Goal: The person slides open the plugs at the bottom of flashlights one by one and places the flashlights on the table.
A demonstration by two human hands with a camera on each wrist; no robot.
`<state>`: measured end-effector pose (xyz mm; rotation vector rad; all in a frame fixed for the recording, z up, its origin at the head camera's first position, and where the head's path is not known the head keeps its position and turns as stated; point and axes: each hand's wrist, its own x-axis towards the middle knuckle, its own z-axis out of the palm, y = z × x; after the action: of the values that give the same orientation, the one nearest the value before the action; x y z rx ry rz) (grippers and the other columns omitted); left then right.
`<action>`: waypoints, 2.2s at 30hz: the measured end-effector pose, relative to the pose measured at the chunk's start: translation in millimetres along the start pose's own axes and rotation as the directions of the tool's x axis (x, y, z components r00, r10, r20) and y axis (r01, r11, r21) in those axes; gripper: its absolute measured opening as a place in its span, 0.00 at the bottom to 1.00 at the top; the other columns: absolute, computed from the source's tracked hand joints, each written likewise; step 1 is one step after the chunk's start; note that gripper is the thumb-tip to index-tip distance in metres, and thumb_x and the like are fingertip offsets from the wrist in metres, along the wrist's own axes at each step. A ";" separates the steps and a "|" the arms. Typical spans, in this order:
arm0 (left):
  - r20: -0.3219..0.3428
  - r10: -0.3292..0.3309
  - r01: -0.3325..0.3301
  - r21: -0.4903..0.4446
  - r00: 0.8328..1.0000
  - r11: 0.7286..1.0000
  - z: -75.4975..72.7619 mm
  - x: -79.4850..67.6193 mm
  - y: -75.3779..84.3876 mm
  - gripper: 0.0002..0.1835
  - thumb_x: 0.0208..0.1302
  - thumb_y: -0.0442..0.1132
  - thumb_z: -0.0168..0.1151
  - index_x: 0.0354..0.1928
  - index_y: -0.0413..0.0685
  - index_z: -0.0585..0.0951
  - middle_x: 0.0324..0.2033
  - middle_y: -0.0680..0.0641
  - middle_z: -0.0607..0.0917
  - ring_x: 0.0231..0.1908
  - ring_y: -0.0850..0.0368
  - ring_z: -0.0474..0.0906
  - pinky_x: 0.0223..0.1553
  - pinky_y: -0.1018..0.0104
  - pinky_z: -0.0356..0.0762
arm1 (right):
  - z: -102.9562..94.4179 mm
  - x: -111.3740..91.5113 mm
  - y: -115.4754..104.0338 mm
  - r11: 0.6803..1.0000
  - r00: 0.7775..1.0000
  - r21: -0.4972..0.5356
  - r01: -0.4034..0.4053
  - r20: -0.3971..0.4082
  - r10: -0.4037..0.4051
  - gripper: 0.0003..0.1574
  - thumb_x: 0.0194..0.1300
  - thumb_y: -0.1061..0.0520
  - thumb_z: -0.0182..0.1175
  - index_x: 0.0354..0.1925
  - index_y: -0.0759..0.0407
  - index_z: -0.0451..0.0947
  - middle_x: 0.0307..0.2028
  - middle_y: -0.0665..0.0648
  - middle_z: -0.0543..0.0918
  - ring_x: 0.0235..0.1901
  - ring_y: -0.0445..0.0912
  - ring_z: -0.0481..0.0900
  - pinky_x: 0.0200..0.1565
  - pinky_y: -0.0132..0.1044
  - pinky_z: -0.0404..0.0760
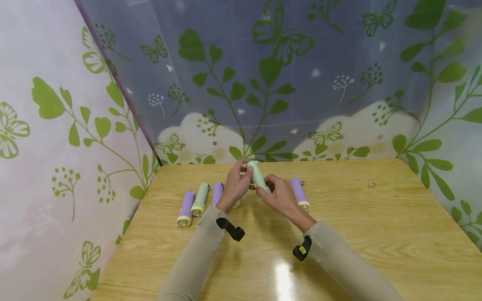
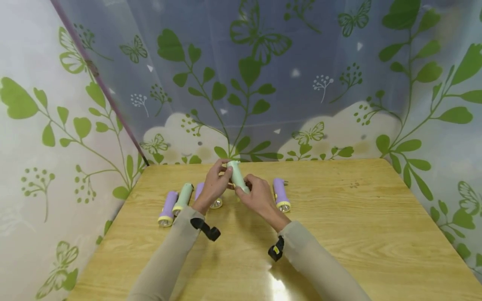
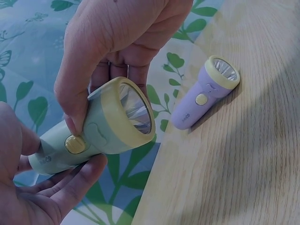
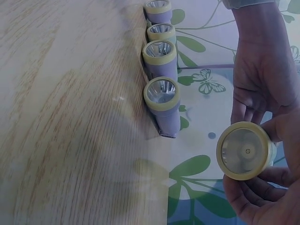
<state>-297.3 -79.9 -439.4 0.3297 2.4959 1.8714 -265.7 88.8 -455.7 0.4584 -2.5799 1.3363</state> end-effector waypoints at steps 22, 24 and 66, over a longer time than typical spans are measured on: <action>-0.008 -0.029 0.029 -0.033 1.000 0.999 10.6 3.1 -3.3 0.19 0.81 0.45 0.46 0.68 0.55 0.72 0.52 0.37 0.77 0.34 0.52 0.84 0.42 0.48 0.88 | -1.2 -2.9 8.2 1.000 1.000 -0.011 0.000 -0.006 0.000 0.14 0.67 0.49 0.64 0.43 0.59 0.83 0.31 0.57 0.88 0.25 0.45 0.83 0.27 0.33 0.79; -0.013 -0.044 0.043 -0.037 0.999 0.998 13.1 4.7 -4.5 0.19 0.81 0.45 0.46 0.69 0.56 0.71 0.52 0.37 0.76 0.34 0.51 0.84 0.39 0.52 0.88 | -0.9 -3.3 9.5 1.000 1.000 -0.012 -0.009 -0.010 0.009 0.15 0.67 0.50 0.64 0.44 0.59 0.83 0.32 0.58 0.89 0.26 0.46 0.83 0.27 0.34 0.80; -0.004 -0.194 0.194 -0.026 0.981 0.981 57.0 13.5 -33.4 0.30 0.70 0.50 0.64 0.67 0.44 0.69 0.49 0.36 0.82 0.32 0.56 0.81 0.41 0.50 0.87 | 0.3 -20.8 26.9 0.966 0.980 -0.165 -0.200 -0.047 0.195 0.22 0.65 0.47 0.68 0.43 0.67 0.82 0.32 0.60 0.86 0.23 0.44 0.77 0.26 0.34 0.74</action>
<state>-308.6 -32.3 -485.9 0.0764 2.4057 1.8289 -256.0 106.8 -482.8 0.1537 -2.7428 1.1552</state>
